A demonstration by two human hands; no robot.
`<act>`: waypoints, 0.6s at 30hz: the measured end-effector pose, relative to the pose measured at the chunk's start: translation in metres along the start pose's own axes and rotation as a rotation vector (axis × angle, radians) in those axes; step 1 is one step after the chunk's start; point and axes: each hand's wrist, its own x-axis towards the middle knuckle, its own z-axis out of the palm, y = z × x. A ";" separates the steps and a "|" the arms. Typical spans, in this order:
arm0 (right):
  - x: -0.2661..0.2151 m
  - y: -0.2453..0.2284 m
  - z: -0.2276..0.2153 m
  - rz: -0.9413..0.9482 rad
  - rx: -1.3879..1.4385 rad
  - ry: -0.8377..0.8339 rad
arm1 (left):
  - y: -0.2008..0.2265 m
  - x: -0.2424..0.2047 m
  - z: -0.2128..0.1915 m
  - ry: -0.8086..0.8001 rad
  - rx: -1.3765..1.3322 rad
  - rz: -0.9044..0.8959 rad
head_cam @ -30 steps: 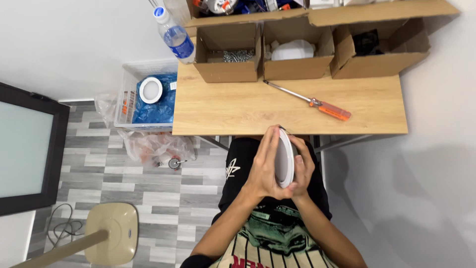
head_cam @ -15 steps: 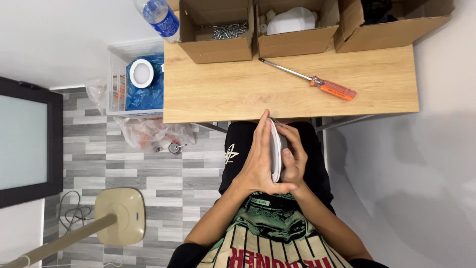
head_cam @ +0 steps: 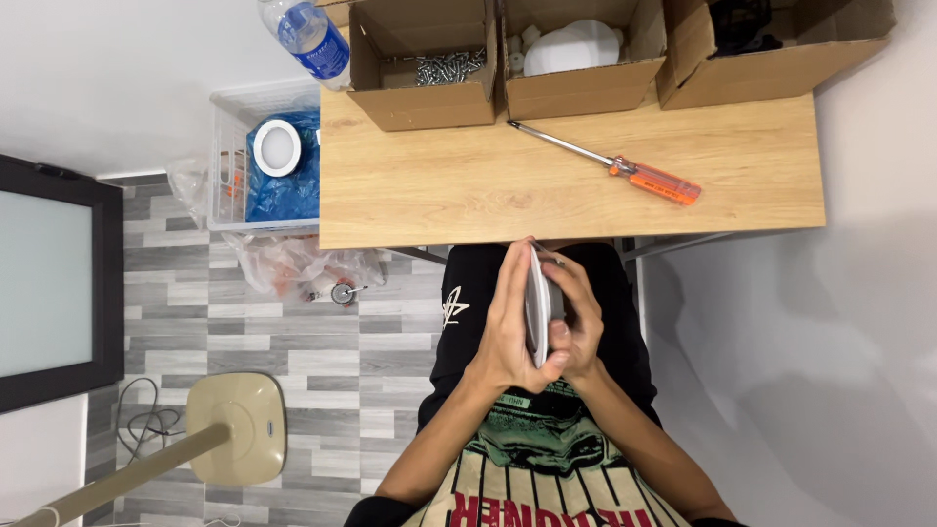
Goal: The person assembles LED light fixtures at a wooden table. They use a screwdriver to tighten screws on the LED modules, attach white plastic rings, and place the components into cardboard boxes.
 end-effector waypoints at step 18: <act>-0.031 0.034 0.015 0.064 -0.107 -0.074 | -0.034 -0.046 0.007 0.182 0.059 -0.165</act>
